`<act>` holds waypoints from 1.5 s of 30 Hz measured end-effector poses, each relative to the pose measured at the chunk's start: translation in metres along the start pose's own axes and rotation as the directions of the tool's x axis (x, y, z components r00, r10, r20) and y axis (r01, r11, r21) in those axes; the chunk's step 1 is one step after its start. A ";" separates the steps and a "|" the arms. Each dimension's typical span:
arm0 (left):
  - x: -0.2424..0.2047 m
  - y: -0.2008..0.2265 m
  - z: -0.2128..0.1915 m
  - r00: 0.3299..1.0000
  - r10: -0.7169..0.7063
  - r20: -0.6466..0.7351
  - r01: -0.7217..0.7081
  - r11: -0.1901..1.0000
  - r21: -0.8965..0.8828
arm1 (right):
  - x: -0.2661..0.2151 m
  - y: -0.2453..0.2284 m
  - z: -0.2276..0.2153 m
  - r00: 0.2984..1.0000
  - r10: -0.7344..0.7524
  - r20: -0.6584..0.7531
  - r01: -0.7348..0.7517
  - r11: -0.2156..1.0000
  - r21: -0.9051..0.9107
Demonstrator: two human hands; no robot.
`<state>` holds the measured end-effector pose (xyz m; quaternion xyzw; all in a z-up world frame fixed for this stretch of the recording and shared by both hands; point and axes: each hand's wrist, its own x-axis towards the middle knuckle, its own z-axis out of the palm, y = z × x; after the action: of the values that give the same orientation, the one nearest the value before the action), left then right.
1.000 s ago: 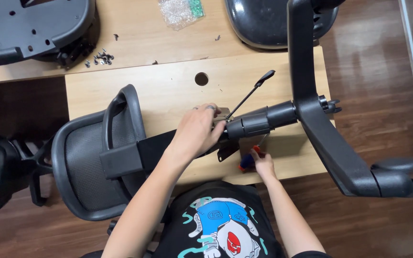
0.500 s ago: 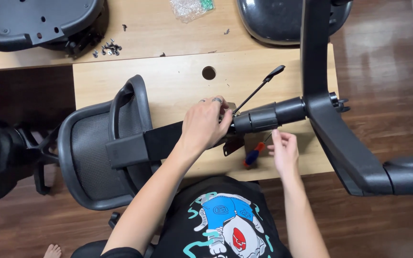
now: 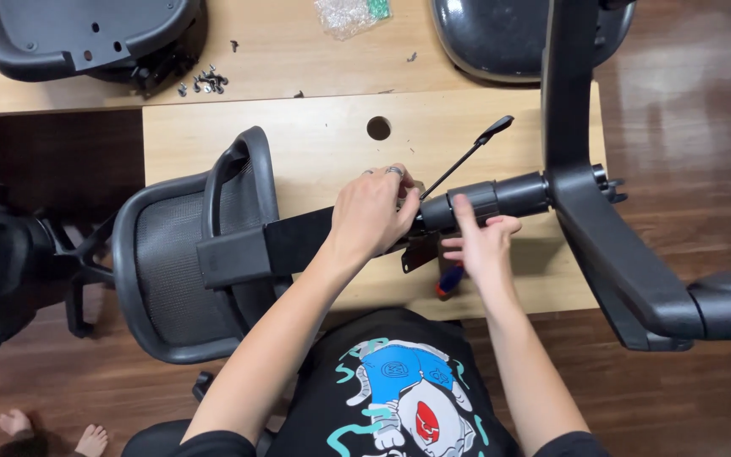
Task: The person assembles an office chair on a wooden table, using a screwdriver to drive screws that fasten the seat mounting plate to the chair base and mechanism. They align the parts by hand, pick up screws from the table, handle the gas lift cylinder and a plastic cover, and continue tightening screws on the mechanism plate.
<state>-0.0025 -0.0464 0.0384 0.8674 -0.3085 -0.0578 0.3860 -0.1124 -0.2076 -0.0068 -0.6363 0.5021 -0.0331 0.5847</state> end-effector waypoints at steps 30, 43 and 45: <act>-0.005 -0.005 0.004 0.996 0.000 -0.084 -0.005 0.998 -0.065 | 0.042 0.049 -0.008 0.766 -0.328 0.552 -0.221 0.673 0.706; -0.005 -0.005 0.005 0.996 -0.001 -0.087 -0.006 0.997 -0.076 | 0.024 0.030 0.012 0.894 -0.286 0.344 0.063 0.842 0.536; -0.005 -0.005 0.005 0.996 -0.003 -0.085 -0.002 0.998 -0.067 | 0.024 0.035 0.021 0.934 -0.281 0.222 0.140 0.857 0.495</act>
<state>-0.0056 -0.0446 0.0311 0.8556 -0.2896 -0.0314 0.4278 -0.1087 -0.2026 -0.0532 -0.5242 0.3156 -0.1261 0.7808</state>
